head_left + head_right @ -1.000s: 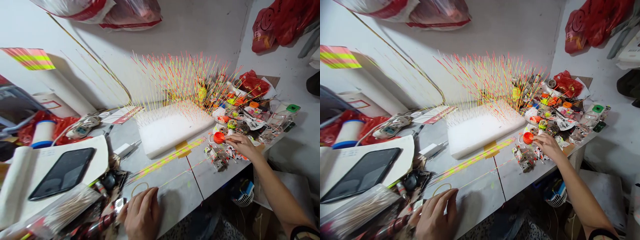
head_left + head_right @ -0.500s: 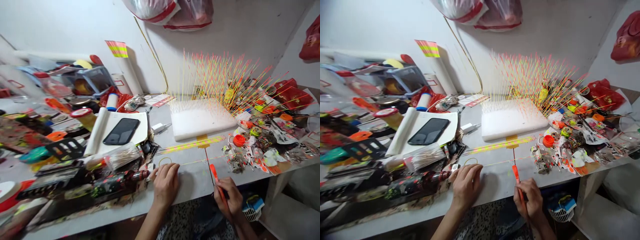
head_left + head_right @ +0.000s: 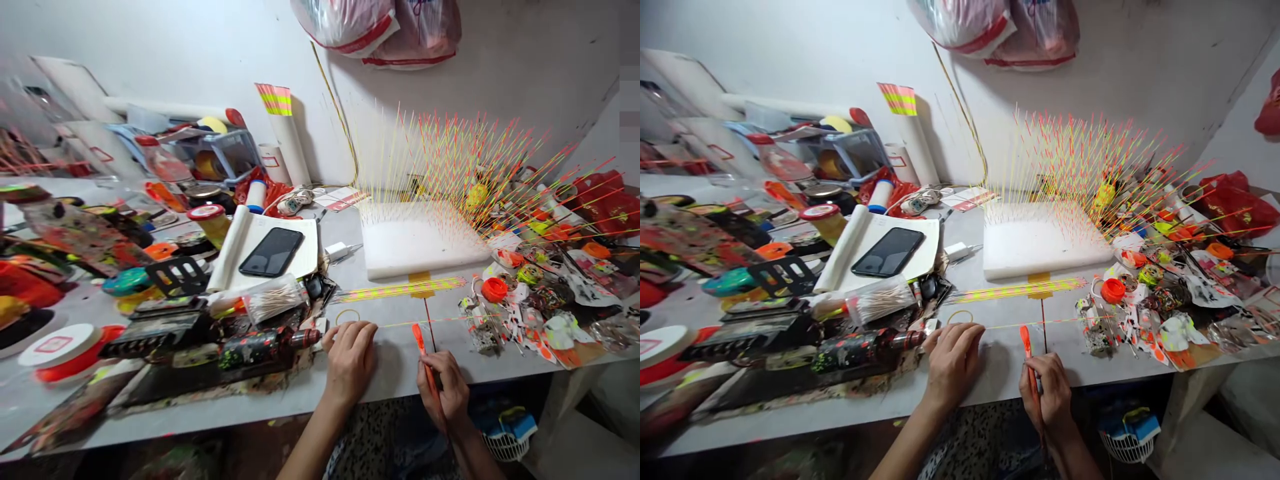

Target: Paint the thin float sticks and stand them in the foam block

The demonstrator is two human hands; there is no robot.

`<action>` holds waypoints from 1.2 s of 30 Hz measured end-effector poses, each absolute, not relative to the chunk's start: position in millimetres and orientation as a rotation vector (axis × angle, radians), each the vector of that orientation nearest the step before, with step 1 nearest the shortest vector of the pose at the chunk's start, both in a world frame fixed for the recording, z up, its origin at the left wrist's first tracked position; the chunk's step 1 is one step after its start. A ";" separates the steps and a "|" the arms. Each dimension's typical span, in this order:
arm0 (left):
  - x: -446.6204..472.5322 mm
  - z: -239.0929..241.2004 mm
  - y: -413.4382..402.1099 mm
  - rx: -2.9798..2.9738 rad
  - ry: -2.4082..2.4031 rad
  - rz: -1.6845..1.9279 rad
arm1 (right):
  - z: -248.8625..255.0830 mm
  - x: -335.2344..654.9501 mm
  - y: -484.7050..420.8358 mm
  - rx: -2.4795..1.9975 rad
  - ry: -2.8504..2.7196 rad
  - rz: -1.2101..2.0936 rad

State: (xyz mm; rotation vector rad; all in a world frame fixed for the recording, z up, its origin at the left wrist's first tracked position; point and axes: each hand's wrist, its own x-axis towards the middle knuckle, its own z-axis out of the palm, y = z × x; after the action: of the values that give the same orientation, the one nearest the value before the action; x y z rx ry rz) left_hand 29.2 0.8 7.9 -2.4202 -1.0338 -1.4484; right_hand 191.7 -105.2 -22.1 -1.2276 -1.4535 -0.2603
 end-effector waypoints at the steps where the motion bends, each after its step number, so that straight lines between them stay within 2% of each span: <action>1: 29.2 8.3 0.7 -2.423 -1.036 -1.449 | -22.9 191.9 -104.7 -1.232 -1.456 -0.261; 22: 29.4 9.4 0.4 -2.415 -1.028 -1.460 | -26.1 193.9 -103.7 -1.298 -1.447 -0.282; 36: 29.4 9.0 -1.4 -2.398 -1.074 -1.481 | -15.3 172.2 -104.7 -1.183 -1.498 -0.188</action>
State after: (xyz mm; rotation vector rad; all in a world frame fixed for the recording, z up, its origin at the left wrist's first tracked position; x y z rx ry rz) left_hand 29.4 -1.4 9.0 -2.3976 -1.0744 -1.4813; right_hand 172.2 -104.7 -15.3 -1.1828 -1.4983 -0.1876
